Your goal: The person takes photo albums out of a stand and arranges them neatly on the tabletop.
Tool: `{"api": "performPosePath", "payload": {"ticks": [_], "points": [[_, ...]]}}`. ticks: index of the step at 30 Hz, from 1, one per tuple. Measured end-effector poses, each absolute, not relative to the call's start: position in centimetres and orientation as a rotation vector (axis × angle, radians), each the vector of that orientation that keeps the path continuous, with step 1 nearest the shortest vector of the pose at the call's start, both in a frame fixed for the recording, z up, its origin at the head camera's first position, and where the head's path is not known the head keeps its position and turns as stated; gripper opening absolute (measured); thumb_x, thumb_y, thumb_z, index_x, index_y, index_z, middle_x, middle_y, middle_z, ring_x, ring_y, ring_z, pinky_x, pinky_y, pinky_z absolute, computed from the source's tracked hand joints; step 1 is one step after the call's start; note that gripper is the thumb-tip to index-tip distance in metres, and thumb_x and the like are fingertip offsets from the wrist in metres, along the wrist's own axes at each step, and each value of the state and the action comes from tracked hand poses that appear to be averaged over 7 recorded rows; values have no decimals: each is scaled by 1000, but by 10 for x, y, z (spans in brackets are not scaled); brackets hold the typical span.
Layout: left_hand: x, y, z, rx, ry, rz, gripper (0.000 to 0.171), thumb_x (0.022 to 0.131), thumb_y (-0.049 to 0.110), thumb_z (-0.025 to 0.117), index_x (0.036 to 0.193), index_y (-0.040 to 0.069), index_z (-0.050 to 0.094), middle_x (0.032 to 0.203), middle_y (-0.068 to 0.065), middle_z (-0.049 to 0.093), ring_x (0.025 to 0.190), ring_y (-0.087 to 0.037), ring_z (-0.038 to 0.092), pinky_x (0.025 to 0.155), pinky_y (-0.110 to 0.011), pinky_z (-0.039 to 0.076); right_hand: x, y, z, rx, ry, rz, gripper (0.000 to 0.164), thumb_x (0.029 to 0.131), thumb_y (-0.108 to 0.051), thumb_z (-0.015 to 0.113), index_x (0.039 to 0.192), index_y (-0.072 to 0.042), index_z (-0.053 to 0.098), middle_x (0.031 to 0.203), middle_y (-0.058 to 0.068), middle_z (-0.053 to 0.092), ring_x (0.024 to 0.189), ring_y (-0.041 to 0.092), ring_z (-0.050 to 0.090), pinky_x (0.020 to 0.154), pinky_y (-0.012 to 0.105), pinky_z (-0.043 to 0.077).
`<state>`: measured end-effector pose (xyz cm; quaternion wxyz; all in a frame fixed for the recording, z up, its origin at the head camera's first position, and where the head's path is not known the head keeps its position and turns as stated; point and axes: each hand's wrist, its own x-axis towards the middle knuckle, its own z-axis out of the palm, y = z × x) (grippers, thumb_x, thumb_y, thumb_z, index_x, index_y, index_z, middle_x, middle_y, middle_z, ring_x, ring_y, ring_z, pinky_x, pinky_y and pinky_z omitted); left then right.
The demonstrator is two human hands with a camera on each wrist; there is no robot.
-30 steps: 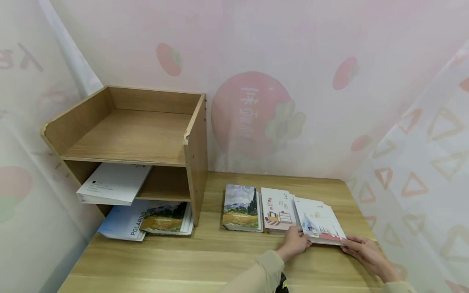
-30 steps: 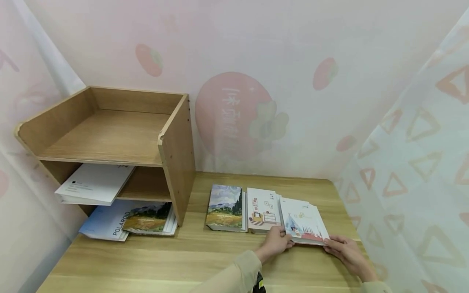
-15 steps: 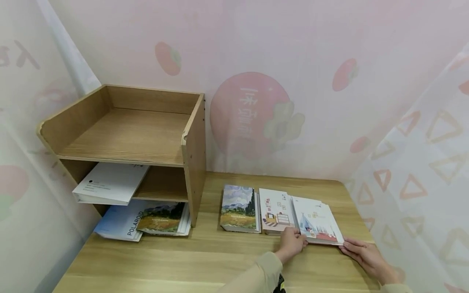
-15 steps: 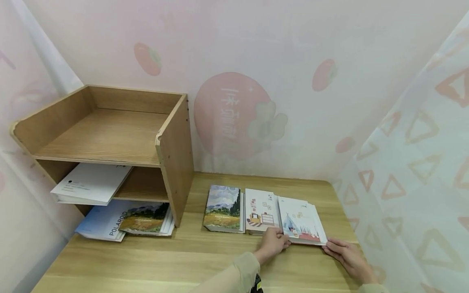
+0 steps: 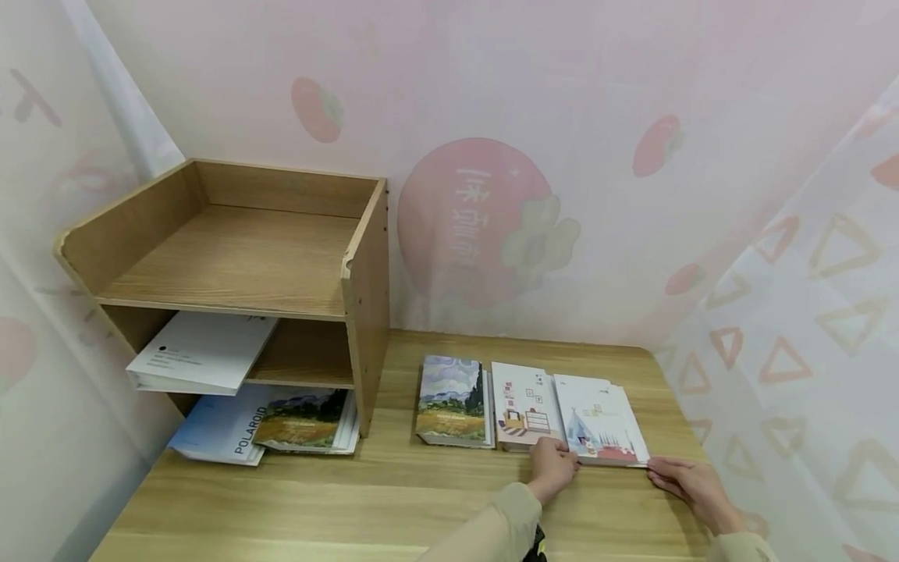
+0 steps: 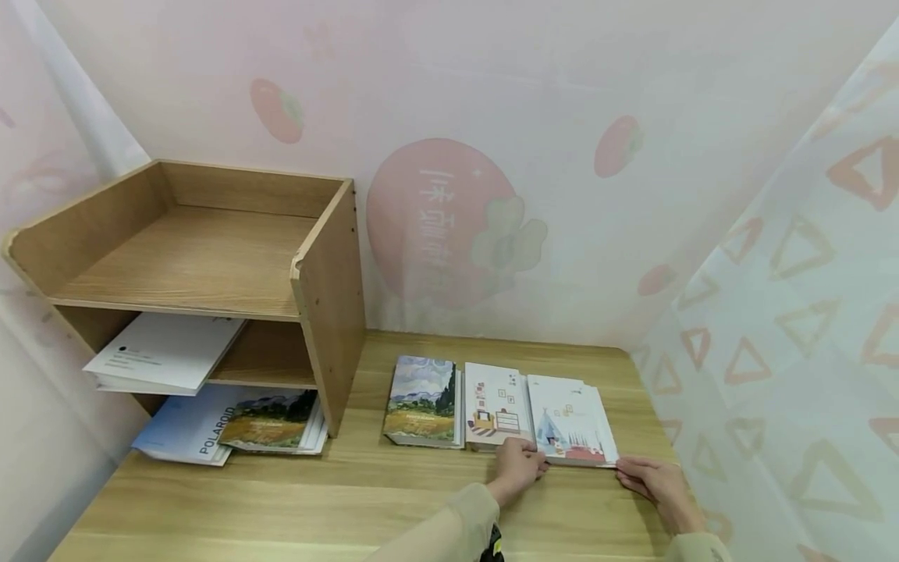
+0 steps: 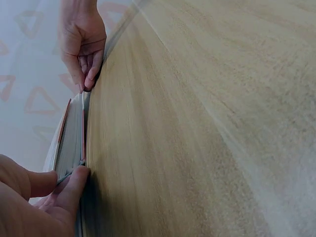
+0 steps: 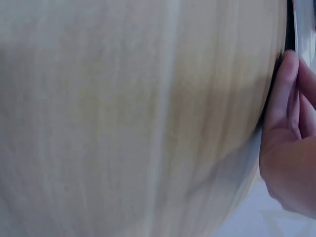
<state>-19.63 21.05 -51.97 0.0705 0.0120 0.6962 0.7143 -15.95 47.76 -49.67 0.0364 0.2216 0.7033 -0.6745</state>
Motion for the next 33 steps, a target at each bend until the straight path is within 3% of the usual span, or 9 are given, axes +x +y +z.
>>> {"api": "performPosePath", "payload": {"ticks": [2, 8, 14, 18, 21, 23, 28, 33], "points": [[-196, 210, -521, 12, 2098, 2173, 13, 85, -11, 68, 73, -7, 71, 62, -9, 67, 53, -16, 63, 43, -20, 46, -160, 475, -496, 716, 2196, -2060, 18, 91, 9, 64, 107, 16, 67, 92, 16, 72, 85, 20, 71, 82, 32, 57], [-197, 209, -525, -85, 2135, 2178, 26, 84, -9, 68, 58, -4, 69, 51, -6, 60, 39, -5, 48, 37, -17, 38, -161, 465, -497, 765, 2228, -2059, 15, 89, 10, 67, 102, 15, 70, 89, 17, 72, 80, 19, 72, 78, 30, 58], [-196, 205, -525, -70, 2055, 2178, 22, 87, -7, 67, 66, -6, 70, 54, -8, 62, 44, -12, 58, 38, -19, 43, -161, 460, -498, 785, 2203, -2078, 20, 87, 9, 69, 105, 17, 67, 90, 15, 72, 83, 20, 72, 81, 31, 57], [-193, 200, -522, -6, 2036, 2093, 37, 88, -3, 68, 53, 2, 57, 48, -3, 57, 42, -14, 57, 36, -20, 40, -158, 460, -499, 780, 2192, -2080, 26, 87, 9, 70, 109, 20, 63, 91, 13, 72, 85, 20, 71, 83, 32, 56], [-190, 196, -518, 76, 2100, 1964, 49, 89, 3, 69, 46, 9, 45, 40, 5, 46, 36, -8, 45, 35, -19, 33, -155, 461, -499, 752, 2170, -2100, 21, 89, 8, 68, 107, 17, 65, 91, 12, 72, 85, 18, 71, 83, 32, 57], [-188, 192, -513, 122, 2122, 1921, 47, 89, 4, 68, 46, 6, 48, 38, 7, 41, 34, -6, 39, 36, -19, 31, -153, 461, -497, 740, 2149, -2114, 13, 93, 5, 65, 104, 11, 68, 91, 10, 72, 85, 16, 70, 83, 31, 57], [-188, 180, -496, 164, 2143, 1903, 24, 86, 4, 64, 63, 1, 67, 45, 2, 53, 36, -10, 45, 37, -21, 38, -143, 455, -482, 734, 2015, -2232, 16, 100, -5, 57, 96, -6, 73, 93, 7, 73, 88, 15, 69, 84, 29, 56], [-188, 153, -480, 193, 2041, 1972, 12, 91, 8, 61, 85, 6, 71, 72, -6, 68, 61, -24, 66, 41, -24, 45, -130, 434, -462, 809, 1868, -2319, 14, 101, -13, 60, 94, -13, 73, 96, 3, 71, 93, 16, 68, 89, 29, 54]]}}
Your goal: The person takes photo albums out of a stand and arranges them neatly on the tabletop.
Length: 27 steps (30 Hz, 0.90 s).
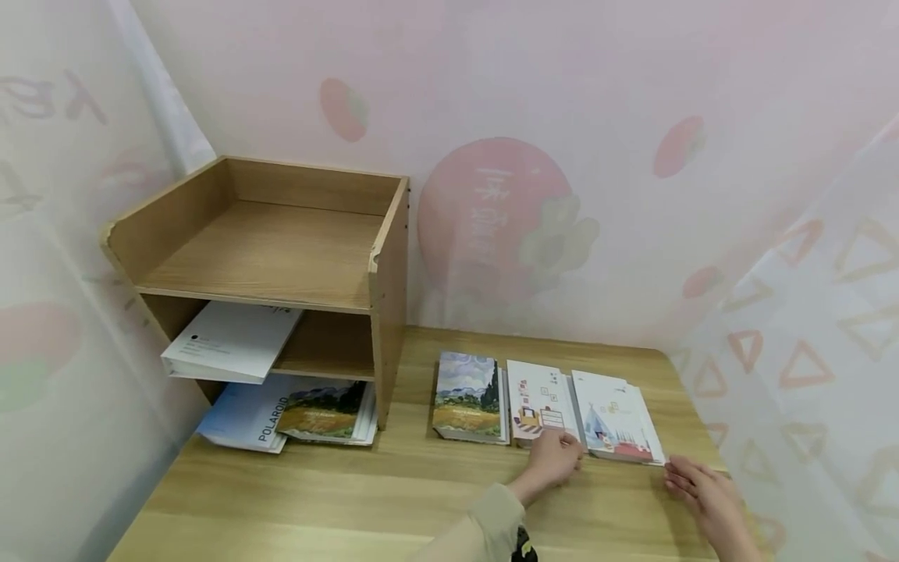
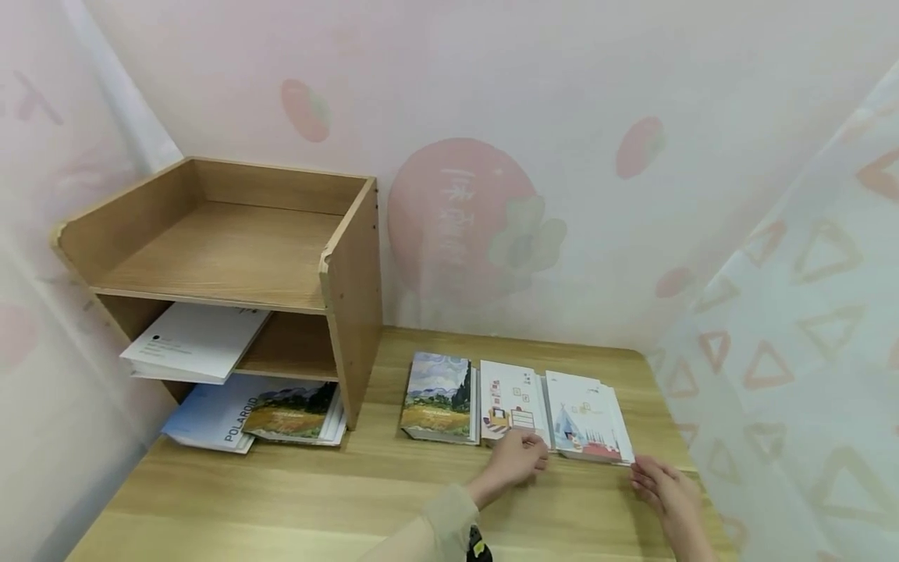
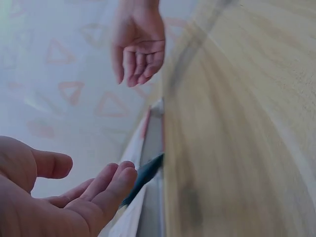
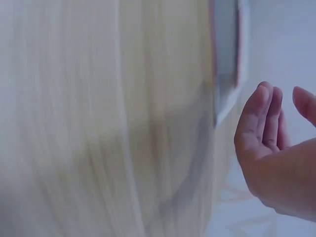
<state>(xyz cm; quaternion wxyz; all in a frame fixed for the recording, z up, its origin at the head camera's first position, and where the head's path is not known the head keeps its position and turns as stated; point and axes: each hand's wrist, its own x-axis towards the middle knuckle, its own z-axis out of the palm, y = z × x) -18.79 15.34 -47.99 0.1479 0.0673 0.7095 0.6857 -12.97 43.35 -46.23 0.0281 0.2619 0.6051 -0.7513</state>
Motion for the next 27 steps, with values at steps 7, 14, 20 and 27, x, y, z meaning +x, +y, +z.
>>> {"api": "performPosePath", "payload": {"ticks": [7, 14, 20, 27], "points": [[-186, 110, -460, 237, 2051, 2025, 22, 91, 11, 63, 111, 1, 68, 85, -1, 70, 78, -23, 68, 54, -27, 52, -115, 379, -450, 873, 1793, -2394, 12, 100, -17, 61, 93, -15, 70, 93, 0, 70, 94, 15, 67, 92, 31, 53], [-182, 69, -450, 301, 2060, 2039, 26, 96, 14, 62, 117, -1, 65, 94, -6, 71, 81, -22, 69, 66, -33, 56, -111, 322, -455, 818, 1859, -2416, 12, 99, -21, 63, 93, -14, 71, 89, 0, 71, 90, 17, 68, 85, 33, 56], [-185, 39, -452, 270, 2174, 2011, 32, 98, 23, 63, 120, 0, 65, 104, -6, 69, 89, -20, 66, 75, -37, 57, -110, 282, -457, 780, 1888, -2413, 11, 98, -20, 65, 96, -11, 71, 92, 3, 71, 93, 21, 67, 85, 34, 56], [-184, 19, -450, 259, 2251, 1978, 30, 98, 23, 62, 118, 1, 67, 108, -9, 68, 101, -29, 63, 84, -45, 55, -112, 257, -461, 783, 1872, -2448, 14, 95, -18, 68, 100, -5, 69, 93, 8, 71, 90, 25, 68, 84, 38, 57]]}}
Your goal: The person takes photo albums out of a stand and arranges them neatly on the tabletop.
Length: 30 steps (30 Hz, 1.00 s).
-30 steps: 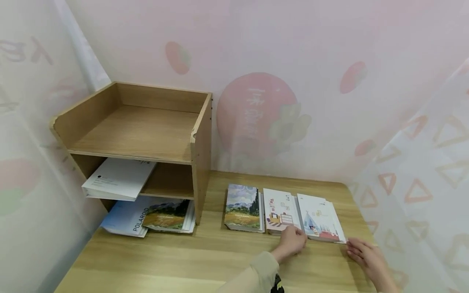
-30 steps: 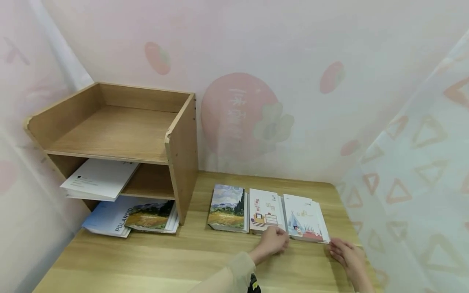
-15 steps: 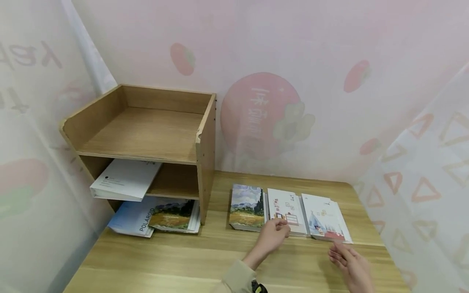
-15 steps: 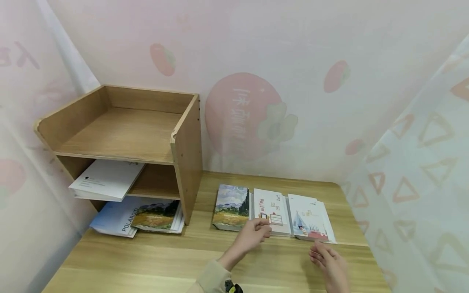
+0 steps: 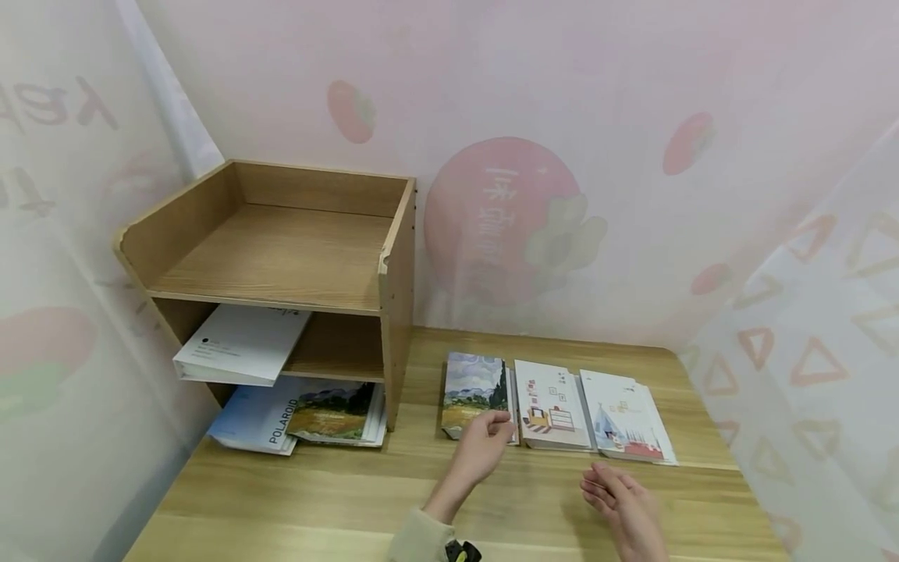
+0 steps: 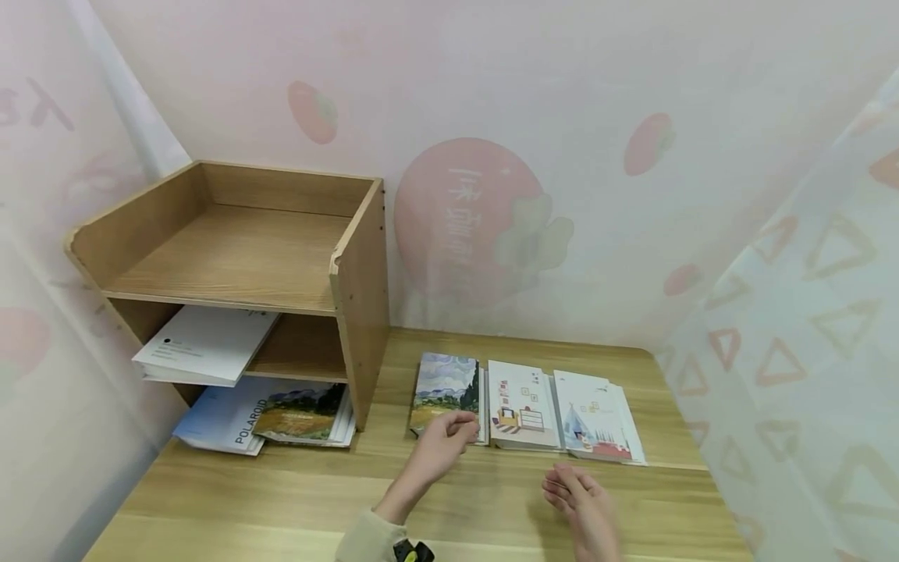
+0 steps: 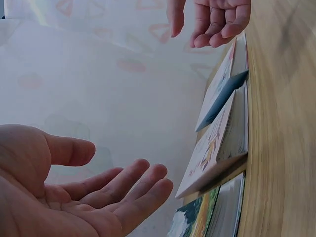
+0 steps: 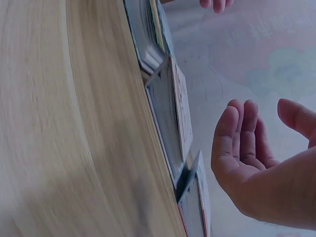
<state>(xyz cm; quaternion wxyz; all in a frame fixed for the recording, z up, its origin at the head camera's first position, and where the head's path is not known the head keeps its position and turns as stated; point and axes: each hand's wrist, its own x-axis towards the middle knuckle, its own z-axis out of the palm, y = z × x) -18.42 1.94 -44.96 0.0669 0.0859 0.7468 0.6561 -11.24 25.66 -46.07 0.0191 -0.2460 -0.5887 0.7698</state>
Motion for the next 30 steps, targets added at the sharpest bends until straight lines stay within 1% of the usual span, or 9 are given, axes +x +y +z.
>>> {"api": "performPosePath", "payload": {"ticks": [5, 10, 15, 17, 19, 21, 25, 28, 30], "points": [[-181, 11, -451, 268, 2270, 1956, 28, 98, 21, 61, 117, 2, 67, 106, -6, 68, 99, -26, 63, 83, -44, 55, -113, 247, -463, -740, -1837, 2405, 18, 96, -17, 67, 104, -2, 68, 97, 13, 70, 93, 27, 68, 85, 39, 56], [-178, 2, -454, 293, 2239, 1985, 26, 99, 20, 60, 119, 3, 67, 110, -9, 68, 102, -26, 63, 86, -44, 55, -111, 242, -467, -707, -1866, 2423, 27, 99, -18, 62, 116, 2, 64, 108, 19, 69, 100, 30, 67, 91, 41, 54], [-178, -9, -456, 294, 2248, 1986, 26, 100, 19, 59, 118, 2, 67, 110, -11, 68, 100, -25, 63, 86, -45, 54, -110, 235, -471, -673, -1915, 2430, 46, 101, -20, 58, 132, 13, 49, 116, 23, 65, 105, 31, 65, 94, 41, 52], [-178, -13, -455, 276, 2262, 1989, 25, 101, 19, 59, 117, 2, 67, 107, -9, 68, 99, -25, 63, 86, -44, 54, -110, 232, -472, -657, -1931, 2439, 53, 101, -20, 58, 136, 16, 42, 119, 24, 64, 107, 32, 64, 96, 43, 51], [-179, -17, -455, 260, 2270, 1994, 27, 101, 20, 59, 117, 1, 67, 105, -7, 68, 99, -25, 63, 86, -45, 54, -111, 227, -472, -646, -1942, 2443, 57, 101, -22, 59, 138, 17, 40, 119, 24, 64, 107, 32, 64, 96, 44, 50], [-179, -20, -454, 242, 2268, 1998, 28, 101, 22, 59, 118, 1, 66, 105, -6, 68, 100, -25, 63, 86, -45, 54, -112, 222, -472, -628, -1945, 2450, 57, 100, -22, 60, 137, 17, 41, 119, 23, 64, 107, 32, 64, 96, 44, 50], [-177, -24, -453, 249, 2244, 1995, 31, 102, 25, 58, 120, 2, 65, 109, -7, 67, 103, -26, 62, 88, -46, 53, -111, 212, -473, -606, -1925, 2467, 47, 100, -21, 60, 129, 14, 51, 116, 24, 65, 104, 32, 65, 94, 45, 51], [-174, -27, -454, 250, 2239, 2022, 28, 102, 22, 58, 119, 2, 66, 110, -8, 68, 102, -26, 62, 89, -43, 53, -110, 205, -473, -588, -1918, 2502, 38, 100, -19, 59, 123, 11, 57, 115, 23, 65, 104, 33, 65, 95, 46, 51], [-171, -30, -456, 243, 2214, 2081, 26, 101, 18, 58, 117, -1, 66, 110, -10, 68, 102, -26, 63, 90, -40, 53, -110, 201, -473, -578, -1927, 2523, 34, 100, -20, 59, 120, 8, 60, 116, 23, 65, 104, 32, 65, 96, 46, 50]]}}
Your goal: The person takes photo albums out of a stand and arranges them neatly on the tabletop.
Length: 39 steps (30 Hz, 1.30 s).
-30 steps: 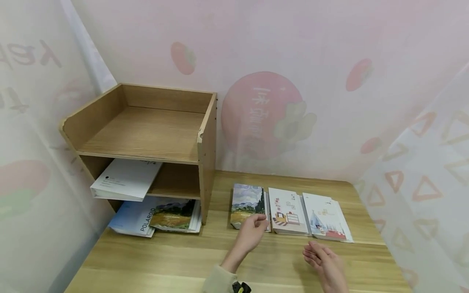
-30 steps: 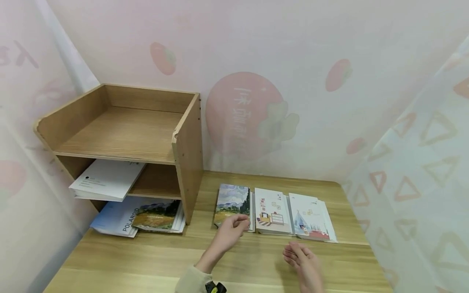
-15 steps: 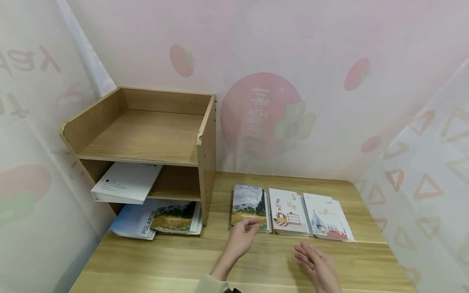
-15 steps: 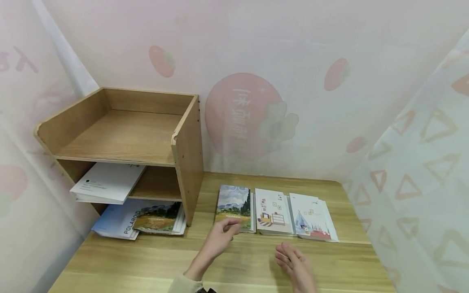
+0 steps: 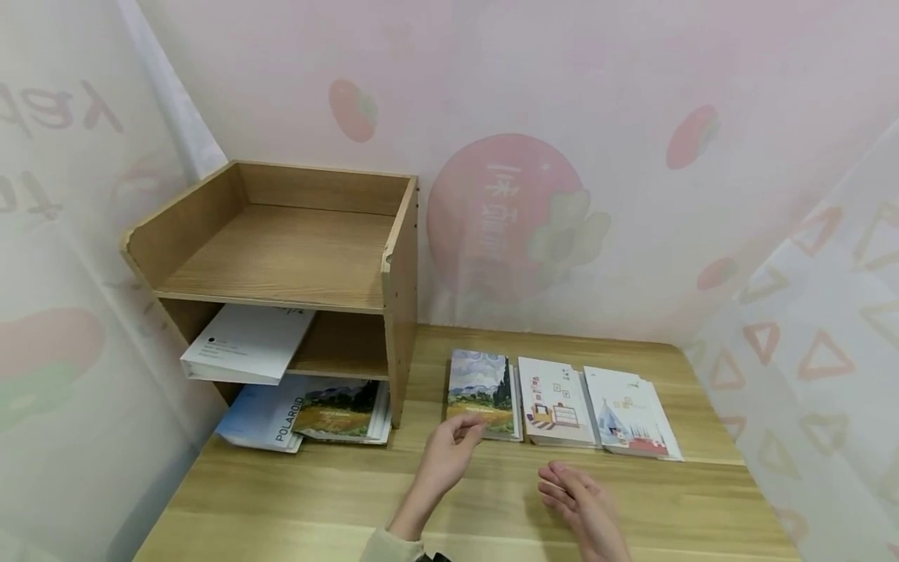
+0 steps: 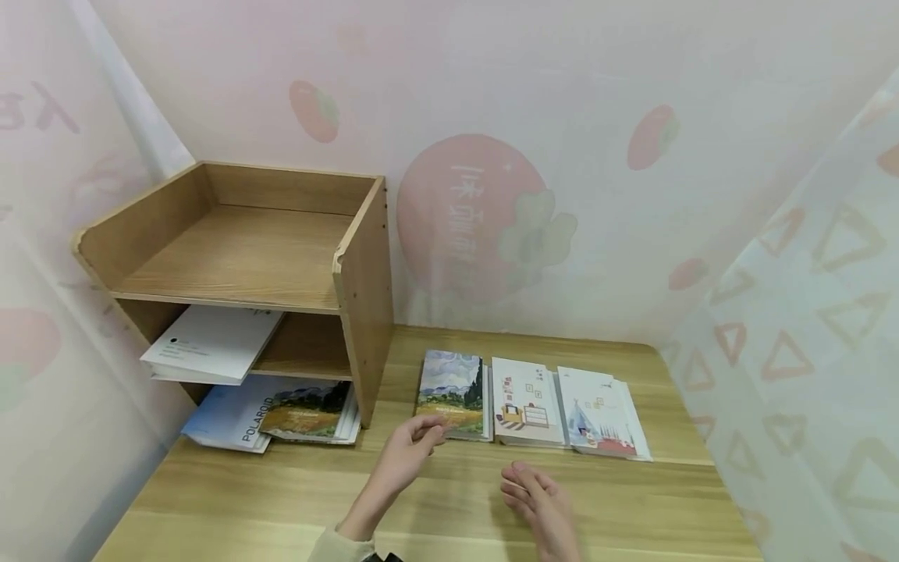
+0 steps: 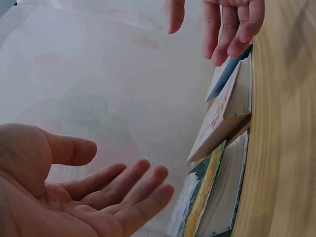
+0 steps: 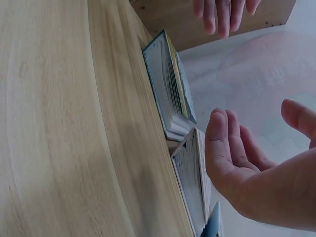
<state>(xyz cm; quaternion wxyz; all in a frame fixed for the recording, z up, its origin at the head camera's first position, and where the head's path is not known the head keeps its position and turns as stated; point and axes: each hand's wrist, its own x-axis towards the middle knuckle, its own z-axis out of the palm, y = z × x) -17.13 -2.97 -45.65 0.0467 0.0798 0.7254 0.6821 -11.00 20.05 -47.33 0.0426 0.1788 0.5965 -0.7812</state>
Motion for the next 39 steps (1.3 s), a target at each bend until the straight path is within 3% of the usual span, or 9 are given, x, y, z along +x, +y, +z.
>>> {"api": "performPosePath", "payload": {"ticks": [5, 9, 17, 27, 39], "points": [[-166, -38, -459, 212, 2130, 2191, 25, 101, 13, 58, 116, -5, 64, 109, -12, 68, 99, -26, 66, 88, -36, 55, -111, 190, -472, 534, 1823, -2373, 37, 100, -23, 61, 122, 7, 60, 117, 22, 65, 104, 31, 65, 95, 45, 51], [-164, -47, -458, 156, 2167, 2140, 26, 102, 19, 58, 117, 0, 65, 109, -8, 68, 100, -25, 64, 88, -39, 54, -112, 182, -470, 487, 1814, -2372, 43, 100, -23, 62, 126, 10, 55, 117, 22, 65, 106, 32, 64, 95, 46, 51], [-160, -84, -463, 145, 2198, 2090, 31, 101, 19, 58, 123, -2, 63, 116, -12, 65, 110, -31, 60, 94, -44, 51, -116, 165, -472, 400, 1753, -2326, 34, 98, -24, 64, 118, 4, 63, 117, 21, 65, 102, 27, 66, 96, 46, 50], [-155, -128, -470, 7, 2271, 2033, 33, 102, 20, 57, 125, -3, 61, 120, -13, 64, 111, -31, 59, 92, -44, 52, -120, 144, -477, 299, 1731, -2269, 35, 99, -25, 62, 120, 3, 62, 115, 17, 67, 103, 28, 65, 94, 43, 51], [-151, -172, -470, -140, 2361, 1968, 38, 101, 18, 58, 128, -8, 57, 120, -22, 61, 113, -36, 57, 95, -49, 49, -130, 107, -474, 253, 1684, -2247, 50, 98, -28, 64, 128, 11, 54, 113, 17, 67, 105, 29, 64, 96, 44, 50]]}}
